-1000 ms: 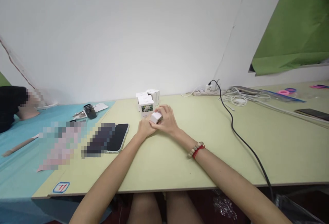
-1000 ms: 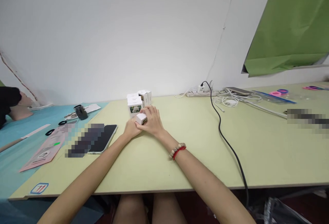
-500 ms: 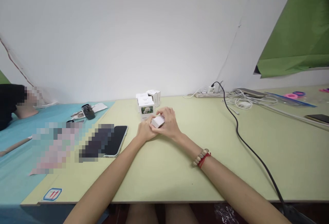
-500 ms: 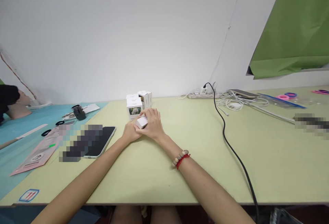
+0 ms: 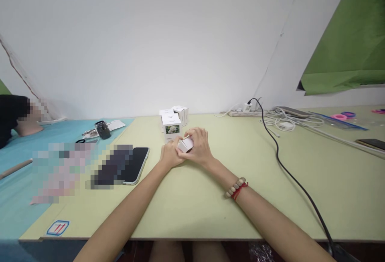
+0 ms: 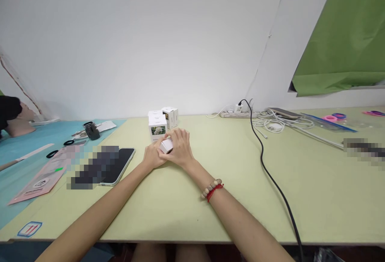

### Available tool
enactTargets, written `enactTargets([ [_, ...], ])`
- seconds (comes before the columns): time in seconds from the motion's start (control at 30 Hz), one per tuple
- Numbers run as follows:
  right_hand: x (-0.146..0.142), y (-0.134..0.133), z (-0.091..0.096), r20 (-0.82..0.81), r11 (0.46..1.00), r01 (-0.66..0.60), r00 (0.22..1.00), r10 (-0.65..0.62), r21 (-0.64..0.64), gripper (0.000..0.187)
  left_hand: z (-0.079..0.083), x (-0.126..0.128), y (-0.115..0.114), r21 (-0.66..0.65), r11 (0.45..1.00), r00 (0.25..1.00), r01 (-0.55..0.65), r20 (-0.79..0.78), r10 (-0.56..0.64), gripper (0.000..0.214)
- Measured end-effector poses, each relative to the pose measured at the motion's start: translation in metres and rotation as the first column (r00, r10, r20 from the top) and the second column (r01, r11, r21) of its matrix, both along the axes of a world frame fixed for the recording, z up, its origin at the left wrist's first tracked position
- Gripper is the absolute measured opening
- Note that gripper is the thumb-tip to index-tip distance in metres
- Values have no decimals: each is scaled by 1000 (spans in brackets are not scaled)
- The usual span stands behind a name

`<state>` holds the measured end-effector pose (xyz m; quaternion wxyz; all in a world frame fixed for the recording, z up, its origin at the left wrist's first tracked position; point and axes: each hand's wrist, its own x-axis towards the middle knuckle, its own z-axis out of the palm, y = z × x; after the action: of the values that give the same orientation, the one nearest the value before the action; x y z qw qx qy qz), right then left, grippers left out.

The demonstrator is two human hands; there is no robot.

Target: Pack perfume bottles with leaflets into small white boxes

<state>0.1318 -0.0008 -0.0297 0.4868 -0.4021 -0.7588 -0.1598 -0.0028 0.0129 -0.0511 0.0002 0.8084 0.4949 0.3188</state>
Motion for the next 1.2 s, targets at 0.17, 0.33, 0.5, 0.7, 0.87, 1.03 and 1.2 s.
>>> enactTargets([
  [0.17, 4, -1, 0, 17, 999, -1, 1000, 0, 46, 45, -2, 1, 0, 0, 1000, 1000, 4, -16, -4, 48],
  [0.33, 5, -2, 0, 29, 998, 17, 999, -19, 61, 44, -1, 1, -1, 20, 1000, 999, 3, -33, -2, 47],
  [0.5, 3, -2, -2, 6, 994, 27, 1000, -28, 102, 45, -2, 1, 0, 26, 1000, 999, -6, -53, 8, 43],
  [0.7, 2, -4, -2, -13, 990, 56, 998, -55, 126, 50, -4, 1, 1, 42, 999, 999, -13, -40, 15, 44],
  [0.87, 3, -3, -3, 6, 988, 58, 998, -60, 144, 52, -1, 2, -1, 39, 999, 1000, -9, -3, 9, 43],
  [1.03, 5, -2, 0, 42, 976, 82, 995, -92, 203, 50, 0, 2, -3, 46, 999, 1000, -1, 17, 1, 43],
  [1.2, 20, 0, 15, 1, 952, 157, 987, -163, 262, 29, -6, 4, 1, 0, 991, 987, -130, 97, 130, 42],
])
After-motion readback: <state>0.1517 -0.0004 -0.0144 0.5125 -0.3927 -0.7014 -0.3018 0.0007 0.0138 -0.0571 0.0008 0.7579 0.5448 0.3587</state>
